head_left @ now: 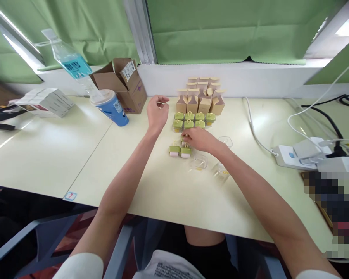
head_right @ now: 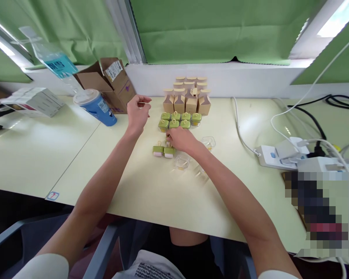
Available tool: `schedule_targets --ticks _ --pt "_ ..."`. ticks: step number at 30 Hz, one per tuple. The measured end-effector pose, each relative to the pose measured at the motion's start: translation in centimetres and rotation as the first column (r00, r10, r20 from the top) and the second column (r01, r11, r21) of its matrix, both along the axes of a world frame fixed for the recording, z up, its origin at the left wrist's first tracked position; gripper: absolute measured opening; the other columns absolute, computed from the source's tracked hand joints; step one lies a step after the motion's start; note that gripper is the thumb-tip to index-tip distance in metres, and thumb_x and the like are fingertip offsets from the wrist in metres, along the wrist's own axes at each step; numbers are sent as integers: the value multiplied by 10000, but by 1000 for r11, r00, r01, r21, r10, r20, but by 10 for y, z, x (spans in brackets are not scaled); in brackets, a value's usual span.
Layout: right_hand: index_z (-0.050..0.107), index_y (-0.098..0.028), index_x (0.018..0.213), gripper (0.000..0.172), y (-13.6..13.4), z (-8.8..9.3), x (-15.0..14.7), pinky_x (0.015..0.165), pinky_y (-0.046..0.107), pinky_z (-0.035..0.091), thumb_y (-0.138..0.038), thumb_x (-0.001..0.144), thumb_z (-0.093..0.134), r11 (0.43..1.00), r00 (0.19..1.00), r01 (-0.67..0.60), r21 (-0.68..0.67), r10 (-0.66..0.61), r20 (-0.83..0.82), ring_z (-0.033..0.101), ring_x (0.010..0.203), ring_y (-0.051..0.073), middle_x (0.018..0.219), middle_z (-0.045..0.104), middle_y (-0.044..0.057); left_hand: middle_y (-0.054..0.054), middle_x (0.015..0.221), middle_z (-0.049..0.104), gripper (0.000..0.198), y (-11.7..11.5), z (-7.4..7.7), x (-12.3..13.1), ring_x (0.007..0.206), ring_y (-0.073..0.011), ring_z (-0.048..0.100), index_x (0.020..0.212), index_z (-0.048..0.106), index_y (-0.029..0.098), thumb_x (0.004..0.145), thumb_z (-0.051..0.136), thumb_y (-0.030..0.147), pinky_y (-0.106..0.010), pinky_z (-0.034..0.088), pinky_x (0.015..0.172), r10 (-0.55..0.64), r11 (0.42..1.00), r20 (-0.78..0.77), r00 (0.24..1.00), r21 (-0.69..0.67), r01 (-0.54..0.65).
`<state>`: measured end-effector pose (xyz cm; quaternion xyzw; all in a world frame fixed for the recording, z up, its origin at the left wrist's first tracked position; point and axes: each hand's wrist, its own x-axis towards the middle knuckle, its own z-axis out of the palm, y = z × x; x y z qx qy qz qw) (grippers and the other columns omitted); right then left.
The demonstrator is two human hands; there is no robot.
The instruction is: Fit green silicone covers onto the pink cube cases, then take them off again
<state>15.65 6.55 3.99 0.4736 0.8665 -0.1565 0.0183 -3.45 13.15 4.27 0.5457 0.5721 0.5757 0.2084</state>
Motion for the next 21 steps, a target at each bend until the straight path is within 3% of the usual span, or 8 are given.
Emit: schedule_targets --ticks 6,9,11,12,14,17,19,21 --pt "837 -174 1176 219 2 7 6 979 486 649 -180 1113 628 997 968 73 28 -64 -243 805 1110 360 1165 860 179 -41 1126 808 234 -6 6 3 993 -195 699 901 678 248 884 625 21 -338 607 940 -41 997 43 998 67 39" --pt "750 -190 1475 359 5 20 22 1087 506 648 -284 1170 583 982 931 148 116 -99 -350 773 1182 323 1347 774 194 -54 1183 805 156 -15 14 8 1090 -226 717 925 691 267 942 706 113 -357 610 887 -139 989 86 987 69 133" --pt "667 -266 1617 454 4 29 37 1112 527 657 -383 1189 570 952 852 233 197 -102 -514 760 1226 317 1429 719 178 -71 1232 806 32 -27 22 17 1145 -251 741 994 725 266 998 752 250 -368 617 846 -262 965 158 952 51 257" --pt "660 -320 1627 461 2 34 45 1108 527 667 -437 1188 576 937 795 268 224 -84 -601 759 1238 313 1443 713 155 -83 1262 808 67 -34 26 23 1173 -261 754 1042 744 260 1027 752 325 -372 627 848 -345 938 215 914 48 343" --pt "693 -396 1579 443 -7 40 58 1090 517 685 -548 1176 587 918 682 312 245 -36 -731 757 1254 307 1442 721 113 -102 1353 811 209 -51 33 38 1268 -271 772 1158 771 246 1088 704 431 -386 659 939 -542 828 354 762 69 556" --pt "735 -391 1508 449 -23 43 72 1089 505 694 -632 1163 576 904 620 337 265 -1 -785 751 1258 301 1399 735 102 -111 1439 812 359 -76 41 61 1402 -286 765 1270 784 234 1147 613 524 -419 651 1133 -699 634 495 517 92 768" --pt "745 -367 1476 458 -31 40 79 1090 523 697 -650 1147 600 877 630 367 312 13 -777 741 1279 317 1373 740 113 -111 1439 824 445 -89 44 71 1493 -317 733 1328 782 242 1146 600 605 -467 617 1233 -692 591 548 469 58 805" --pt "729 -360 1475 471 -31 35 87 1082 565 698 -662 1131 620 835 663 408 368 6 -748 735 1285 342 1376 750 121 -106 1473 819 501 -98 46 75 1593 -342 666 1400 760 257 1138 598 652 -523 576 1305 -650 594 601 465 20 804"
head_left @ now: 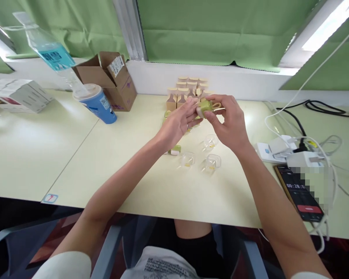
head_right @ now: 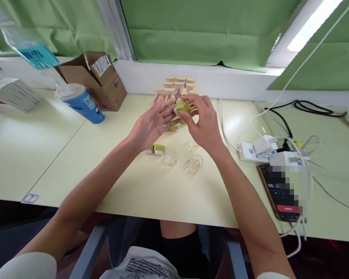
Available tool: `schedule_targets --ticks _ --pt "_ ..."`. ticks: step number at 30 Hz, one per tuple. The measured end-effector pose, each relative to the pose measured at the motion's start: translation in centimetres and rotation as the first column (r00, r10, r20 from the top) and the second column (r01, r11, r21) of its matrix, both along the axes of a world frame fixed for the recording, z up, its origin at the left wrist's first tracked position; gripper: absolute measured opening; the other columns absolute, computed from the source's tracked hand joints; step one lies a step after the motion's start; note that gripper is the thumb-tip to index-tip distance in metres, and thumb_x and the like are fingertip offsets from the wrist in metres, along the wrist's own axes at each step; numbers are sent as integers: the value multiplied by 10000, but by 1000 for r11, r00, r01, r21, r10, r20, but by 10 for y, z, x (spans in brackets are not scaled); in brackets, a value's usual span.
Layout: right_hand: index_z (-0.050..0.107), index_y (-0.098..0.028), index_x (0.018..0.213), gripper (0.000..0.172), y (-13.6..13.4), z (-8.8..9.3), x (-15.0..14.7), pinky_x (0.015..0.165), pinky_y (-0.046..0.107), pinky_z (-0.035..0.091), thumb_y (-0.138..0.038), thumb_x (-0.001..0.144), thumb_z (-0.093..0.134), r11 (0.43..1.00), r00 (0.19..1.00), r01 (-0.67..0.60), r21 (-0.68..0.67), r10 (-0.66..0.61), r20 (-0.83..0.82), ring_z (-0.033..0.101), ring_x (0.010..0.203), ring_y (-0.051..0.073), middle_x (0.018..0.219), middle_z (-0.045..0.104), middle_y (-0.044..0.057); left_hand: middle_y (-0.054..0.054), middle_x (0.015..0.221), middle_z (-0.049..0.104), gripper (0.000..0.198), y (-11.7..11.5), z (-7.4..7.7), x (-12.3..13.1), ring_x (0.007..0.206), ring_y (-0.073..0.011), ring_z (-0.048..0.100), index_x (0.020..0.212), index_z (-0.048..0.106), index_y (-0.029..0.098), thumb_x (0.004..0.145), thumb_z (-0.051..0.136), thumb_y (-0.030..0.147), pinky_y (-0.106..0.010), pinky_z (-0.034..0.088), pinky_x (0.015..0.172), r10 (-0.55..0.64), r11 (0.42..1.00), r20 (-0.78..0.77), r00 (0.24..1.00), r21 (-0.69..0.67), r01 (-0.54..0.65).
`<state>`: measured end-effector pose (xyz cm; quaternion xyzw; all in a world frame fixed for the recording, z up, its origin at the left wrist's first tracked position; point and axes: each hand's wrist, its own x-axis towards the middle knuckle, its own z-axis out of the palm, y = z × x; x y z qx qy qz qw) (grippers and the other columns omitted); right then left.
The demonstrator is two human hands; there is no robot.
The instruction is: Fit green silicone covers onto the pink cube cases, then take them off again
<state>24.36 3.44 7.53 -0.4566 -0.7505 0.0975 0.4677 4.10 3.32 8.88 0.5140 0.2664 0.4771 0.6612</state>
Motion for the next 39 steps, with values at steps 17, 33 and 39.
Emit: schedule_targets --ticks 17,33,39 --pt "747 -359 1421 455 4 13 24 1115 505 696 -623 1051 773 993 995 28 -115 -39 -90 736 1349 328 1410 786 83 -125 1437 845 412 -11 5 4 1552 -340 713 1407 682 251 1118 620 539 -510 609 1267 85 996 -95 992 40 -82" --pt "787 -302 1306 361 11 9 44 1072 542 708 -436 979 855 987 984 -63 -150 37 -173 779 1243 325 1335 825 106 -47 860 836 158 -9 10 -4 864 -226 853 1096 729 204 1026 726 345 -348 652 780 241 970 -193 951 24 -241" --pt "850 -341 1267 374 13 11 69 1088 620 716 -438 913 921 936 984 -81 -342 130 122 805 1214 364 1320 856 78 -33 845 810 50 -9 10 -1 782 -196 798 975 713 201 956 729 245 -346 623 760 204 978 -210 956 12 -206"
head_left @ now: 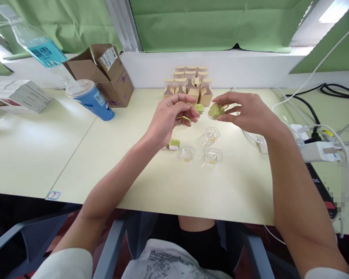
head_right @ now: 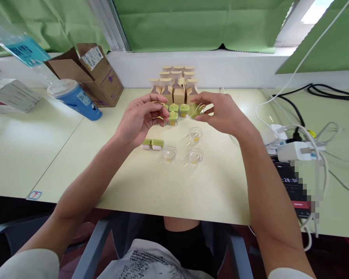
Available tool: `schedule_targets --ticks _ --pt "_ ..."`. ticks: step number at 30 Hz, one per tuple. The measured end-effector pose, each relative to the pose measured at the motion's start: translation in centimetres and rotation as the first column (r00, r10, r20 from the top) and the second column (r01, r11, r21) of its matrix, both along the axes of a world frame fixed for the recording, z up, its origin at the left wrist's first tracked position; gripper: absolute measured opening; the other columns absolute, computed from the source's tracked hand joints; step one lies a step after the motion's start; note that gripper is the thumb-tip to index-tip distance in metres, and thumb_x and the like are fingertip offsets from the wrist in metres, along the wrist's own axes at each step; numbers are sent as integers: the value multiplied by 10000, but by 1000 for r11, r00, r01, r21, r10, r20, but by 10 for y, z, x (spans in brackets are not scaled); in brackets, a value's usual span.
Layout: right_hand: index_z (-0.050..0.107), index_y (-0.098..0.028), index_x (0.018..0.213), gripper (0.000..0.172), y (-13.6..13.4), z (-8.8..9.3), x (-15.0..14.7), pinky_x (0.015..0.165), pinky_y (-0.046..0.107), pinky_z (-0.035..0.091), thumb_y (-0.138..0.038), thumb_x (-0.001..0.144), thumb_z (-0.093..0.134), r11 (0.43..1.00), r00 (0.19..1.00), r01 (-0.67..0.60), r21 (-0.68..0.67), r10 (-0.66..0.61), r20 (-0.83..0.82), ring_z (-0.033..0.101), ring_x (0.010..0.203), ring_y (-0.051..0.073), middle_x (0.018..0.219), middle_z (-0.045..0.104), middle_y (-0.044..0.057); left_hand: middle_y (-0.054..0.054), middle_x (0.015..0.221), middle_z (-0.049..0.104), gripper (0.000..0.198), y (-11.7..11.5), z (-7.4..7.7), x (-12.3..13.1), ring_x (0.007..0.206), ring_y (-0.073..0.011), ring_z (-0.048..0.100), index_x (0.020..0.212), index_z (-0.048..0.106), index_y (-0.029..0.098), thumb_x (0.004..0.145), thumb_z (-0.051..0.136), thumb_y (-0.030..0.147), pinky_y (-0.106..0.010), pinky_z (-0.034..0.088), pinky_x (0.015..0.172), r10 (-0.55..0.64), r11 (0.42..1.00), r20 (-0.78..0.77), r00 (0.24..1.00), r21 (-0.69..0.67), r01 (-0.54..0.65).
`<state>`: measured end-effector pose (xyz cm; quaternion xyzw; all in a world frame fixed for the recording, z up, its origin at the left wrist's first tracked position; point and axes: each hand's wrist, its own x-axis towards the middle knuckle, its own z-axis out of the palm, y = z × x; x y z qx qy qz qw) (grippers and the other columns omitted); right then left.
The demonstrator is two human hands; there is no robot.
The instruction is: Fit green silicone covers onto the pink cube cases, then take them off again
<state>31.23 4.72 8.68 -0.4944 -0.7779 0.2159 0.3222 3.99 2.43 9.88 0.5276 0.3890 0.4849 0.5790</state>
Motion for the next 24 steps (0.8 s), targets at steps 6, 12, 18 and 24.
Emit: schedule_targets --ticks 6,12,18,24 --pt "859 -292 1292 369 10 -14 3 1056 548 679 -230 932 816 985 923 -23 -170 86 374 833 1149 332 1247 886 50 -16 803 788 38 2 -2 0 713 -153 739 941 710 202 908 698 189 -285 569 683 -11 1000 23 1000 -15 12" --pt "860 -255 1263 331 11 -16 -8 811 392 627 -208 944 782 962 861 -50 -270 179 476 806 1113 280 1270 881 43 -7 767 770 54 6 -3 0 687 -136 719 927 713 203 912 675 167 -259 552 654 -8 1000 7 1000 -30 8" --pt "890 -285 1264 350 12 -17 -6 745 390 610 -257 922 818 965 862 -36 -259 161 481 784 938 253 1221 880 38 -11 771 760 48 7 -5 0 686 -137 721 932 728 194 947 695 163 -266 568 666 -24 1000 2 1000 -20 24" --pt "895 -297 1253 365 14 -18 2 791 395 623 -276 897 815 977 864 -45 -207 142 483 798 1024 275 1226 881 32 -20 808 783 18 6 -6 -1 706 -163 738 937 721 201 952 729 204 -319 586 713 -33 999 -29 999 -8 32"
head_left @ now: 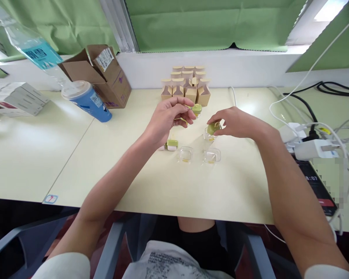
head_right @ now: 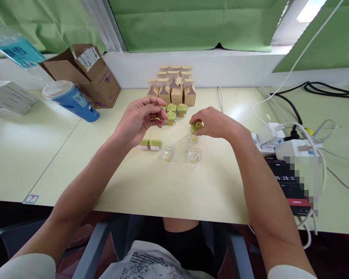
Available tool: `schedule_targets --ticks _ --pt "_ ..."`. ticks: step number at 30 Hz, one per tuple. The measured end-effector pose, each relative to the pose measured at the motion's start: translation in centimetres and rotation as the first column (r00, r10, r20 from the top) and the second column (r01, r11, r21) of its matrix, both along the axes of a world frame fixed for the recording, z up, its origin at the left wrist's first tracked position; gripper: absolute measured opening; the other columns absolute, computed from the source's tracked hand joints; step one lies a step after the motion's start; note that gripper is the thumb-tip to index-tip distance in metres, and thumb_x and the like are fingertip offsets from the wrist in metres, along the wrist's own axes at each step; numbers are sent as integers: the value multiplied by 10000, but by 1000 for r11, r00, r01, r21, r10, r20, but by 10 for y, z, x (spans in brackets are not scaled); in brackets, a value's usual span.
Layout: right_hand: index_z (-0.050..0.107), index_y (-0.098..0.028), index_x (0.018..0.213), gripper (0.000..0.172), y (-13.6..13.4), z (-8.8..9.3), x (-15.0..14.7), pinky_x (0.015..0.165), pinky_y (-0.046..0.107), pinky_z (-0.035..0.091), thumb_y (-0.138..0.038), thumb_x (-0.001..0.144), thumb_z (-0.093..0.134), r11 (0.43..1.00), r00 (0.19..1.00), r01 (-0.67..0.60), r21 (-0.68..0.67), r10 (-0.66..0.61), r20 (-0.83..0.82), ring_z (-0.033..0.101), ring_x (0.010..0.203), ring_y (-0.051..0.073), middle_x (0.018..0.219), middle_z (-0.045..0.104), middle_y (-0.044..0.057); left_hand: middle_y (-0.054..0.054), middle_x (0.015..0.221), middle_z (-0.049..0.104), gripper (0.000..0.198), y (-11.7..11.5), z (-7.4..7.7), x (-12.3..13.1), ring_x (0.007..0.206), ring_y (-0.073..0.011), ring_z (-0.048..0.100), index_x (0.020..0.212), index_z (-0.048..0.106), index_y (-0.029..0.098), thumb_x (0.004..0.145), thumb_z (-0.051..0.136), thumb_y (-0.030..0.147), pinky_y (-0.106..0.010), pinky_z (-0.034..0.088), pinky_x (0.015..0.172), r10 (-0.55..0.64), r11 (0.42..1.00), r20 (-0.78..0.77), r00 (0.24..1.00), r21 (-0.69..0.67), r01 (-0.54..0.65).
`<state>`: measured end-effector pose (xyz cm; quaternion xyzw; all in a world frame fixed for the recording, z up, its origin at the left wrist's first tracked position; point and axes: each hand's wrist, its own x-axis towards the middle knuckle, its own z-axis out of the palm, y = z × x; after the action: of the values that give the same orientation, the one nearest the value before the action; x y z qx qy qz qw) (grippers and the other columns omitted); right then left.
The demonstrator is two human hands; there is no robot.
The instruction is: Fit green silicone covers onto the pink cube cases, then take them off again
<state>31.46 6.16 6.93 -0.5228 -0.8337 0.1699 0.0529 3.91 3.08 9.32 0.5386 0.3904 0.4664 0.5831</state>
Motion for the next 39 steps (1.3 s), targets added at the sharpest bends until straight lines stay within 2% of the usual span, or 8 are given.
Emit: schedule_targets --ticks 8,13,16,19,23,29,32,39 --pt "883 -248 1309 392 -3 -3 -13 793 371 610 -252 926 797 999 999 20 -26 -20 30 806 1061 290 1251 872 77 -51 887 815 72 7 -14 1 787 -176 755 980 733 210 919 707 237 -305 579 712 -75 997 -141 987 5 77" --pt "871 -237 1333 391 -1 -6 -18 934 402 615 -321 959 795 999 1000 -12 -44 12 -19 795 1217 332 1305 864 94 -121 1314 805 425 22 -55 2 900 -195 756 1268 706 203 851 792 208 -340 586 819 -74 973 -655 752 119 199" --pt "883 -234 1279 353 -2 -6 -25 991 422 603 -342 950 814 999 998 -36 -28 35 -51 797 1197 339 1281 869 96 -161 1479 762 589 28 -76 4 929 -224 770 1399 664 189 838 831 250 -368 590 854 -149 956 -746 649 59 287" --pt "877 -234 1287 353 -4 -7 -33 977 404 600 -351 959 826 998 989 -48 -49 41 -143 804 1173 320 1282 874 84 -152 1396 798 494 28 -85 7 969 -264 767 1296 707 184 852 867 326 -388 590 880 -152 944 -758 634 78 320" --pt "890 -243 1250 315 -5 -11 -38 965 411 605 -333 954 828 997 968 -73 -14 67 -243 813 1131 309 1241 880 73 -103 1195 832 275 24 -78 9 996 -290 777 1064 746 199 861 885 320 -412 607 922 -123 945 -758 641 109 310" --pt "889 -233 1243 364 -6 -13 -37 896 467 650 -428 936 861 992 881 -18 124 75 -466 800 1073 325 1242 871 104 -159 1495 756 444 22 -55 4 899 -234 789 1295 708 193 892 882 260 -391 669 757 -97 975 -686 721 80 207" --pt "871 -231 1263 378 -9 -12 -42 844 443 672 -392 921 873 976 829 26 217 100 -550 784 1087 310 1302 859 115 -163 1463 750 399 22 -46 2 890 -256 817 1255 675 195 901 854 238 -345 634 589 -105 985 -623 775 43 168" --pt "824 -243 1328 364 -8 -17 -50 820 398 706 -372 987 819 940 773 27 340 196 -603 742 1145 281 1282 817 103 -139 1447 743 396 24 -34 -4 1094 -313 843 1189 685 204 849 884 244 -311 672 601 -93 990 -577 811 31 136"
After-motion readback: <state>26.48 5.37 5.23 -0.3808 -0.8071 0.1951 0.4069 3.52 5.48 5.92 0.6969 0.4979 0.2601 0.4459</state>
